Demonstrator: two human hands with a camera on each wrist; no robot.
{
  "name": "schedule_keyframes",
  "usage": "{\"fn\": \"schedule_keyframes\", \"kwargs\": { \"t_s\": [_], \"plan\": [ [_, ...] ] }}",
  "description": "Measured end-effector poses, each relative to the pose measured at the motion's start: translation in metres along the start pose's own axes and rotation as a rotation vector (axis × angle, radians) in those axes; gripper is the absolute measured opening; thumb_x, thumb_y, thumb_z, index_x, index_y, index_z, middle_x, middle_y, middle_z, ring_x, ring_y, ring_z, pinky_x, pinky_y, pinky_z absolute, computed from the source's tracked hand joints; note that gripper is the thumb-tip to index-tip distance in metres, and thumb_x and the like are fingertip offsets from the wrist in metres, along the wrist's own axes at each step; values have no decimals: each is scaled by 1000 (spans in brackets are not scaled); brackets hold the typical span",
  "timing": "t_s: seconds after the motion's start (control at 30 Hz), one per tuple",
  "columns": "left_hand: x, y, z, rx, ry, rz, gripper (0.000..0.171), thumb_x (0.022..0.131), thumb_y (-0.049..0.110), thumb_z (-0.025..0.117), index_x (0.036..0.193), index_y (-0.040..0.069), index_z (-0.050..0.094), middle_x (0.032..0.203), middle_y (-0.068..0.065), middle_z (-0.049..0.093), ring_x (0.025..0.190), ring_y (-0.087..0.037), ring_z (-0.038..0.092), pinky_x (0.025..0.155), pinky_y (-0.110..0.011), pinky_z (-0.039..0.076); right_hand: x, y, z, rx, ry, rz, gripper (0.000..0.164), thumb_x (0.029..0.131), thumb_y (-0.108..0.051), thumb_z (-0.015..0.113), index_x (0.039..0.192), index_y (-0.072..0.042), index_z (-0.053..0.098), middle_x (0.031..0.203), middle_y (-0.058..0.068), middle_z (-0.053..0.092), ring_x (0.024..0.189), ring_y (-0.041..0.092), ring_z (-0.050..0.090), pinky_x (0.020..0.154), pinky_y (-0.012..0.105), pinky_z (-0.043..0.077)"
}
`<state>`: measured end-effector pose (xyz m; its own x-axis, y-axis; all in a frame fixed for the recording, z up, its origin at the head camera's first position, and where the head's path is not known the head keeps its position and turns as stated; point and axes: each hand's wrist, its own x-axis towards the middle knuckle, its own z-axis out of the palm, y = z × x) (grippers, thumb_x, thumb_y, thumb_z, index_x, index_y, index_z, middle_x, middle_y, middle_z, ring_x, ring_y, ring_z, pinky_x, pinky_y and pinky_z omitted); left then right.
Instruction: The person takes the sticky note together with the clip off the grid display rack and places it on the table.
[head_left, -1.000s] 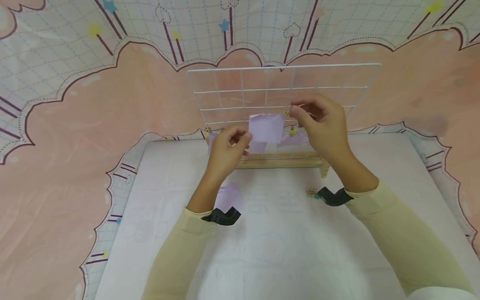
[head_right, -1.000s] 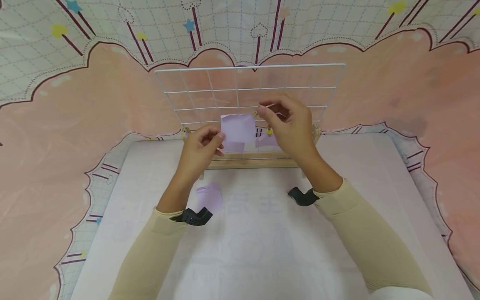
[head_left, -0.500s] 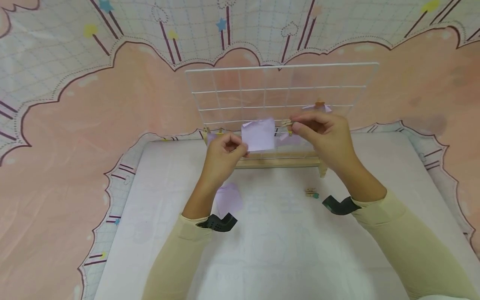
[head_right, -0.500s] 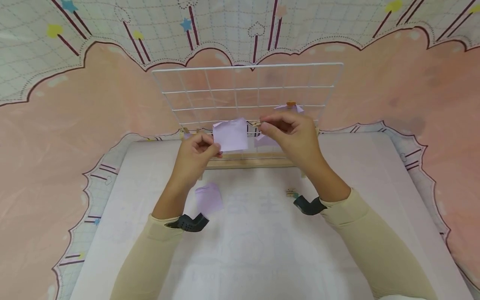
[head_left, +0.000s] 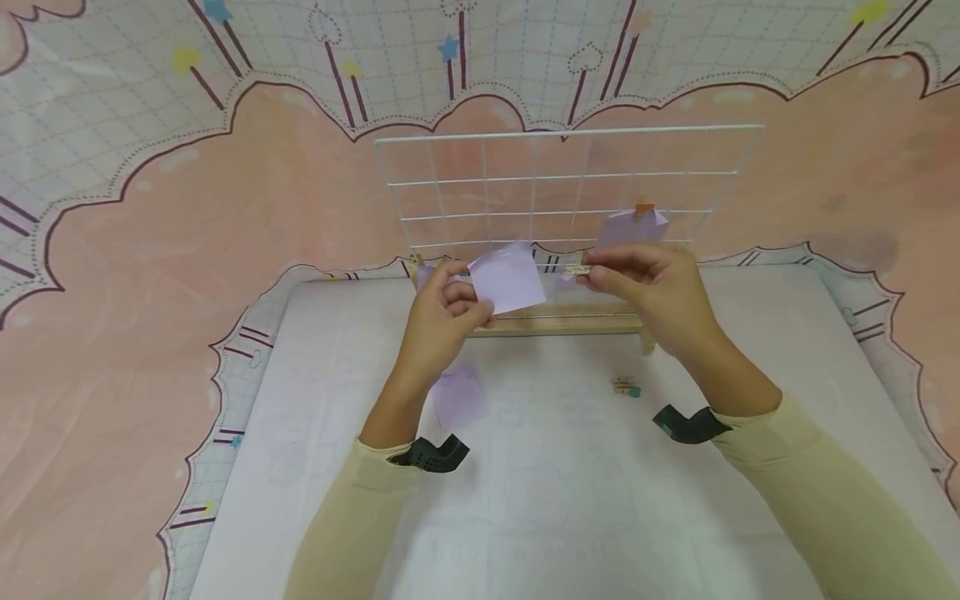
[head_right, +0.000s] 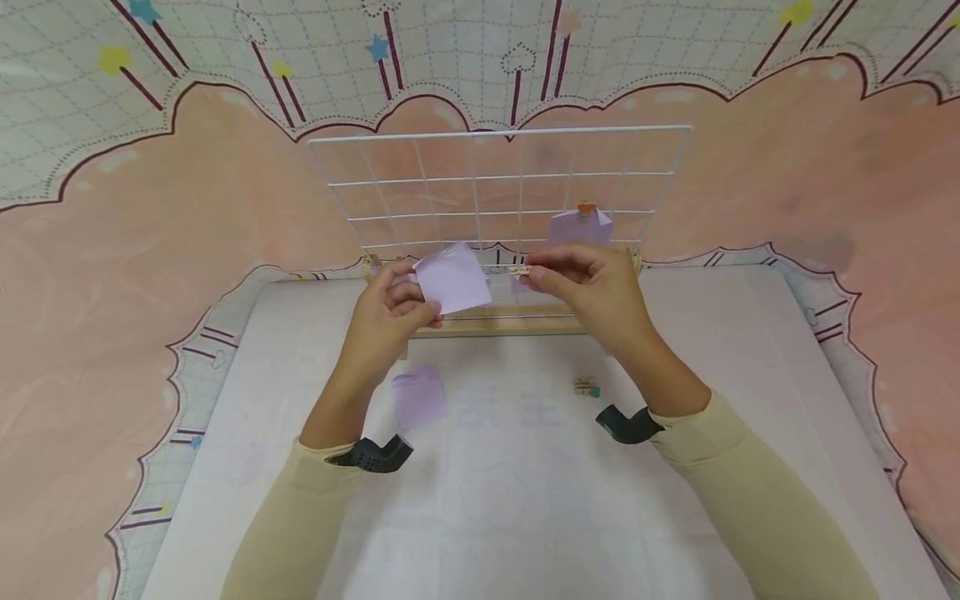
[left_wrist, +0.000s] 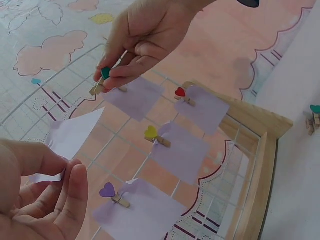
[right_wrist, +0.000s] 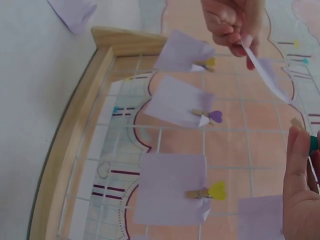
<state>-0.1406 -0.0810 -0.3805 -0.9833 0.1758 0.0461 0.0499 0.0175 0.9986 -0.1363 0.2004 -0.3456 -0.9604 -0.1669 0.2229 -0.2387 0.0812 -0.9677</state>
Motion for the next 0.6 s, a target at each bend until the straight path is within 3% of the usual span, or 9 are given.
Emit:
{"fn": "schedule_keyframes", "kwargs": {
  "t_s": [0.2,0.43,0.6],
  "plan": [
    [-5,-8,-3,12,8,-28,63,90,-5,68,147,4,41,100,-14,67,78,-16,70,79,-32,63,-8,5,-4,52,-7,49,20,92,-2,74,109,8,74,110,2,75,90,9,77,84,23,60],
    [-13,-20,-5,-9,17,-65,58,90,-7,66,143,3,45,100,-17,66,77,-18,70,75,-30,63,-15,12,-6,-165,35,103,21,91,-14,78,109,-2,78,110,-2,79,98,4,74,86,18,58],
    [-18,-27,-7,5,18,-84,58,90,-7,66,143,1,45,100,-18,66,77,-17,70,75,-29,63,-22,18,-8,-213,37,124,20,92,-16,78,109,-6,79,113,3,78,99,2,73,85,16,58]
  ]
}}
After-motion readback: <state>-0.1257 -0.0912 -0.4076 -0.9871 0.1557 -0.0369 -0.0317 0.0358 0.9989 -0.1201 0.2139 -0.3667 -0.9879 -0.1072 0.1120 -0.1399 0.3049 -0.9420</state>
